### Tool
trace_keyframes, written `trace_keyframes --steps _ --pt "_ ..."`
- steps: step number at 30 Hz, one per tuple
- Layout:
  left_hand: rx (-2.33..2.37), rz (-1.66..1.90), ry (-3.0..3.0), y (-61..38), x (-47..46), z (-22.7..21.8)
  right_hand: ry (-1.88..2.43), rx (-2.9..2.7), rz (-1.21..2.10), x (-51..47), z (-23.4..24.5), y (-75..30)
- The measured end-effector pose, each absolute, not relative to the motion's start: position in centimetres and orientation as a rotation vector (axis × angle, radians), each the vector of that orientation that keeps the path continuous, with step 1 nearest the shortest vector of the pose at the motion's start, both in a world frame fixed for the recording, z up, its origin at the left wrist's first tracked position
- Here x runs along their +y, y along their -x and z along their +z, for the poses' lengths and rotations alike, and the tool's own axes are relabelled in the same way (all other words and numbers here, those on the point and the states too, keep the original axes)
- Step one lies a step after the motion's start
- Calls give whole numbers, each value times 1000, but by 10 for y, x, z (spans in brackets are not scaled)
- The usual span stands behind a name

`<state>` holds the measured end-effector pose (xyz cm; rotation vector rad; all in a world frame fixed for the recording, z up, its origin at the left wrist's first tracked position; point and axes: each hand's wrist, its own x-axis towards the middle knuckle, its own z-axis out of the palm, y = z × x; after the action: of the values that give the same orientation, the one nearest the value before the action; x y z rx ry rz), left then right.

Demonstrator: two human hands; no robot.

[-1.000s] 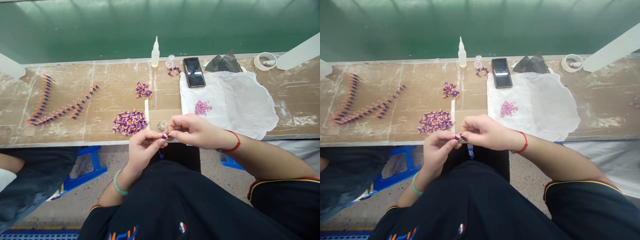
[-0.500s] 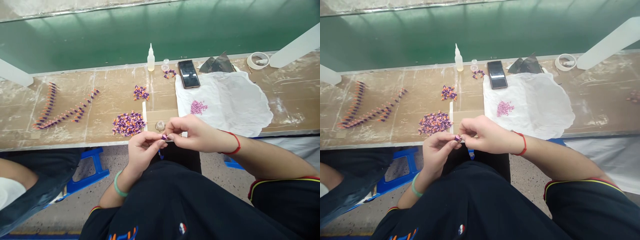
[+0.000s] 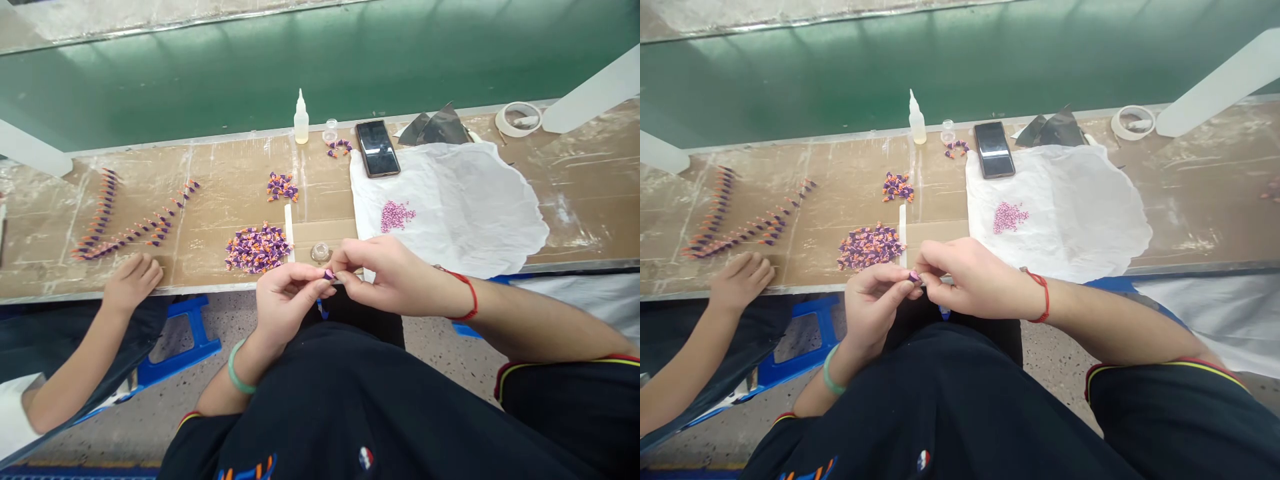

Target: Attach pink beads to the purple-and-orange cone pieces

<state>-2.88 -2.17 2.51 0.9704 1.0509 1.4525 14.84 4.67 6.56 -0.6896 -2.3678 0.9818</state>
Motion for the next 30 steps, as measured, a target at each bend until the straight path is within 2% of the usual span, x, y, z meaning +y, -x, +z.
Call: trace_keyframes --steps 8,13,19,25,30 --pt "1066 1406 -932 27 -20 24 708 -2380 981 46 58 -149" --pt "1081 1334 -927 27 -20 25 820 -2371 1150 54 70 -160" --pt "1251 1274 -1282 42 -8 20 1104 -2128 1268 64 69 -187" --pt "1562 893 -2024 102 28 7 1243 -1959 1284 72 39 -207" --pt "1744 661 -2052 140 72 1 1350 -1863 1294 77 20 -218"
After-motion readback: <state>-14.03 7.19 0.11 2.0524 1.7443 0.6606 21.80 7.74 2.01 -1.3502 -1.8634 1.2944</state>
